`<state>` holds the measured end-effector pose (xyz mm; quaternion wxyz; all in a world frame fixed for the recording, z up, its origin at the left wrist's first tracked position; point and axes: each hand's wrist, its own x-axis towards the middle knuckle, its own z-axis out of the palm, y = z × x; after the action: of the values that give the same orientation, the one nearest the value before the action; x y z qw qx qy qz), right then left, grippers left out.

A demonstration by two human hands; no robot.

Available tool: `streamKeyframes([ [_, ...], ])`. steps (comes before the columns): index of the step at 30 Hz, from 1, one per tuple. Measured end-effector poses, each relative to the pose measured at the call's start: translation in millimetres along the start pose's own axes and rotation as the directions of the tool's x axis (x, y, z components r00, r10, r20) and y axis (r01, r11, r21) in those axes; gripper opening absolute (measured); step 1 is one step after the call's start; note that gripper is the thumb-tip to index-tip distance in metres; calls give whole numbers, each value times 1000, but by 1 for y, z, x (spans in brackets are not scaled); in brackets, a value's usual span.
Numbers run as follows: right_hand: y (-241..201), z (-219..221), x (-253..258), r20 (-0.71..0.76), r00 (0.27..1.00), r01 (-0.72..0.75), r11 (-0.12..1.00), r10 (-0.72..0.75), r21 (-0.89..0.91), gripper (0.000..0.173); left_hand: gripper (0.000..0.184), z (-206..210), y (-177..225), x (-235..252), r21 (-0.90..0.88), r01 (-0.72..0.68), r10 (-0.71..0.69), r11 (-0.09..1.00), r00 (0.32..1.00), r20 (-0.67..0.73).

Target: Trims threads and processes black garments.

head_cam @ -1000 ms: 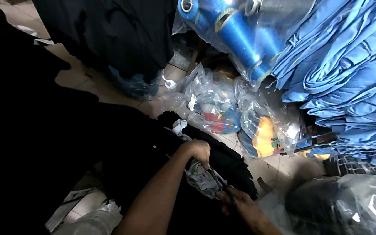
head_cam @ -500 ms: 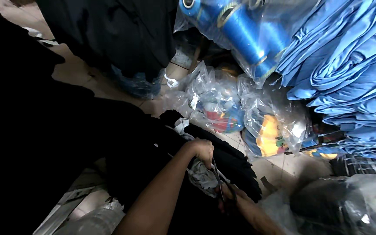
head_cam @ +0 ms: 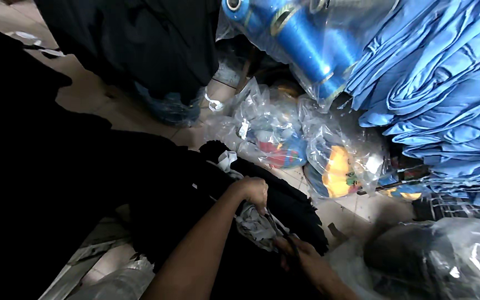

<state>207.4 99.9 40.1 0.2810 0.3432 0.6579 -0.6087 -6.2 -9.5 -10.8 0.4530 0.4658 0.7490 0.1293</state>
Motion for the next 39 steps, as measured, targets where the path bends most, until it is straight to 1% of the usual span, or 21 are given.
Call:
streamKeyframes([
  [5, -1, -1, -4, -35, 999, 6, 1000, -6, -7, 27, 18, 2, -3, 0, -34, -19, 18, 999, 1000, -18],
  [8, 1, -5, -2, 20, 1000, -6, 1000, 6, -8, 34, 19, 0, -2, 0, -18, -35, 35, 999, 999, -5],
  [11, 1, -4, 5, 85, 996, -46, 998, 42, 48, 41, 19, 2, -4, 0, 14, -91, 91, 996, 995, -31],
  [13, 4, -4, 9, 96, 995, -31, 997, 23, 77, 43, 18, 2, -5, 0, 18, -106, 106, 994, 994, -31],
  [15, 7, -5, 10, 90, 996, -1, 996, -7, 87, 43, 18, 0, -2, -1, 5, -87, 87, 996, 996, -15],
  [18, 4, -3, 9, 88, 996, -2, 998, -4, 69, 41, 19, -2, 0, -1, -1, -48, 48, 999, 999, 12],
  [22, 6, -4, 8, 93, 996, 0, 997, -7, 81, 42, 22, -2, 5, 2, -9, 38, -38, 999, 999, 21],
  [25, 7, -4, 9, 81, 997, -2, 996, -5, 88, 41, 26, -5, 13, -1, 66, 115, -118, 991, 992, 48],
  [29, 5, -3, 11, 71, 997, -31, 994, 23, 102, 39, 27, -7, 20, -3, 131, 182, -190, 975, 980, 54],
  [31, 6, -3, 13, 82, 997, -24, 995, 16, 99, 39, 28, -7, 21, -3, 160, 178, -189, 971, 980, 57],
  [36, 10, -5, 13, 116, 992, 50, 999, -48, -18, 43, 30, -9, 16, -3, 202, 127, -148, 971, 984, 96],
  [39, 12, -7, 10, 113, 993, 42, 999, -39, -25, 42, 30, -10, 13, -5, 194, 94, -117, 976, 987, 107],
])
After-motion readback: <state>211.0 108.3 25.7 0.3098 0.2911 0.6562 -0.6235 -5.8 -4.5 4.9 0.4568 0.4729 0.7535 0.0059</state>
